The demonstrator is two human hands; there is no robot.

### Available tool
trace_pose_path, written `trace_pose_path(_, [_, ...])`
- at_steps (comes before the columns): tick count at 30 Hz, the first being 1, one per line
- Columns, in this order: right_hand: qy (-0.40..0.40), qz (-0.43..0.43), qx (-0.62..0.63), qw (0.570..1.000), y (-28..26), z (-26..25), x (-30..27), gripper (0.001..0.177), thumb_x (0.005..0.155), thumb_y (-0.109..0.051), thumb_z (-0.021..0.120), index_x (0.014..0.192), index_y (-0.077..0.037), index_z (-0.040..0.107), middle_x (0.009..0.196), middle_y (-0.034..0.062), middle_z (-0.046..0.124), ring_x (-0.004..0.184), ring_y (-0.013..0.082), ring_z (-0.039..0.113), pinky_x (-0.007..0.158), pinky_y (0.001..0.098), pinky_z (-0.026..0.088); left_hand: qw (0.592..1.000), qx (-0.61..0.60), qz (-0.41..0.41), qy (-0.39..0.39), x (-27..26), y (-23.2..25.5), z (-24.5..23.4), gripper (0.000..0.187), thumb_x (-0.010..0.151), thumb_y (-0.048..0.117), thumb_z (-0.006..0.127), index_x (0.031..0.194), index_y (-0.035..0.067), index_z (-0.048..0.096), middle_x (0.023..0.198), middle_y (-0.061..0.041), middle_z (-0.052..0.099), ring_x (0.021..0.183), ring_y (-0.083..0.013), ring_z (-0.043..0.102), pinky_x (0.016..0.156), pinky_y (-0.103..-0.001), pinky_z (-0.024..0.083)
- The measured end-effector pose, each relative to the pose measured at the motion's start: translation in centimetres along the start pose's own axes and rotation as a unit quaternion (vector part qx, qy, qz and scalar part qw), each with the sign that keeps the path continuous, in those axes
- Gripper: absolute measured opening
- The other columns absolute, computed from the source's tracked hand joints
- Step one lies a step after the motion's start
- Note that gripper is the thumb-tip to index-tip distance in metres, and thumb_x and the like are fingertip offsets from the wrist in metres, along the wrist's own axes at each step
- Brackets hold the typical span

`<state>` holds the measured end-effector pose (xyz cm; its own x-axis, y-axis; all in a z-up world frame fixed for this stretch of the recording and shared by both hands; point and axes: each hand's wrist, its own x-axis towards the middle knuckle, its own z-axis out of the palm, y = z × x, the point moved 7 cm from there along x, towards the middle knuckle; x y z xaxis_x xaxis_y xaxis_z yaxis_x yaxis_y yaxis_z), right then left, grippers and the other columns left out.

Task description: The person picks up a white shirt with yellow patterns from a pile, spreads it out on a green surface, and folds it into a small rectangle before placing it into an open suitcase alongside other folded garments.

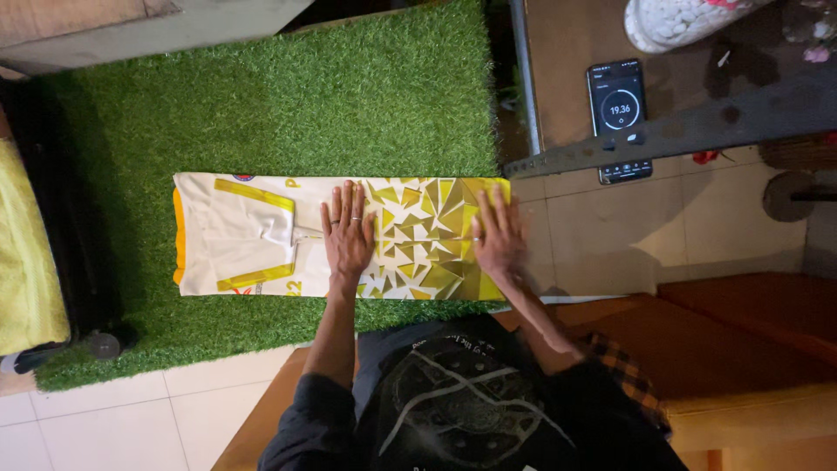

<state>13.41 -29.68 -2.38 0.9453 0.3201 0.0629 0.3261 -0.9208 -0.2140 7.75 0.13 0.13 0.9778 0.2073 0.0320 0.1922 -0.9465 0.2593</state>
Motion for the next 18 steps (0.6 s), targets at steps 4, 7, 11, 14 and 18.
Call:
trace_pose_path(4, [0.075, 0.055, 0.061, 0.994, 2.5, 0.0, -1.8, 0.052, 0.112, -0.038, 0.043, 0.160, -0.017, 0.041, 0.159, 0.0134, 0.048, 0.144, 0.0364, 0.050, 0.119, 0.0603, 0.034, 1.000, -0.024, 0.000, -0.008, -0.3, -0.3, 0.4, 0.061, 0.111, 0.041, 0.035, 0.166, 0.016, 0.027, 0.172, -0.008, 0.023, 0.160, -0.0283, 0.017, 0.130, -0.050, 0.005])
trace_pose_path(7, [0.133, 0.057, 0.190, 0.971, 3.0, -0.3, -3.4, 0.050, 0.113, -0.032, 0.043, 0.158, -0.008, 0.043, 0.152, 0.0188, 0.055, 0.136, 0.0378, 0.058, 0.112, 0.0516, 0.046, 1.000, -0.002, -0.005, -0.013, 0.5, -1.1, 0.7, 0.064, 0.110, 0.045, 0.032, 0.166, 0.015, 0.023, 0.173, -0.008, 0.018, 0.160, -0.0276, 0.012, 0.129, -0.050, 0.002])
trace_pose_path(11, [0.102, 0.112, 0.308, 0.939, 3.2, 0.0, -6.5, 0.048, 0.112, -0.028, 0.044, 0.151, -0.001, 0.047, 0.138, 0.0271, 0.060, 0.124, 0.0429, 0.060, 0.103, 0.0494, 0.049, 0.998, -0.009, -0.053, -0.031, 0.8, -2.0, 0.8, 0.066, 0.111, 0.049, 0.023, 0.166, 0.015, 0.019, 0.174, -0.006, 0.011, 0.162, -0.0258, 0.003, 0.130, -0.050, -0.004])
trace_pose_path(14, [0.121, 0.147, 0.344, 0.919, 3.9, 1.1, -6.6, 0.045, 0.112, -0.031, 0.046, 0.145, -0.001, 0.052, 0.133, 0.0267, 0.064, 0.119, 0.0415, 0.064, 0.101, 0.0461, 0.052, 0.997, 0.035, -0.063, -0.040, 1.5, -1.2, 1.3, 0.073, 0.108, 0.056, 0.019, 0.166, 0.012, 0.013, 0.173, -0.006, 0.005, 0.159, -0.0264, -0.002, 0.126, -0.051, -0.008])
trace_pose_path(18, [0.061, 0.248, 0.369, 0.894, 4.6, 2.5, -6.9, 0.044, 0.109, -0.034, 0.046, 0.140, -0.004, 0.058, 0.128, 0.0221, 0.068, 0.116, 0.0385, 0.066, 0.097, 0.0448, 0.052, 0.989, 0.089, -0.042, -0.111, 1.9, 1.7, 3.6, 0.075, 0.108, 0.058, 0.015, 0.166, 0.011, 0.009, 0.173, -0.011, -0.003, 0.159, -0.0269, -0.007, 0.124, -0.055, -0.011])
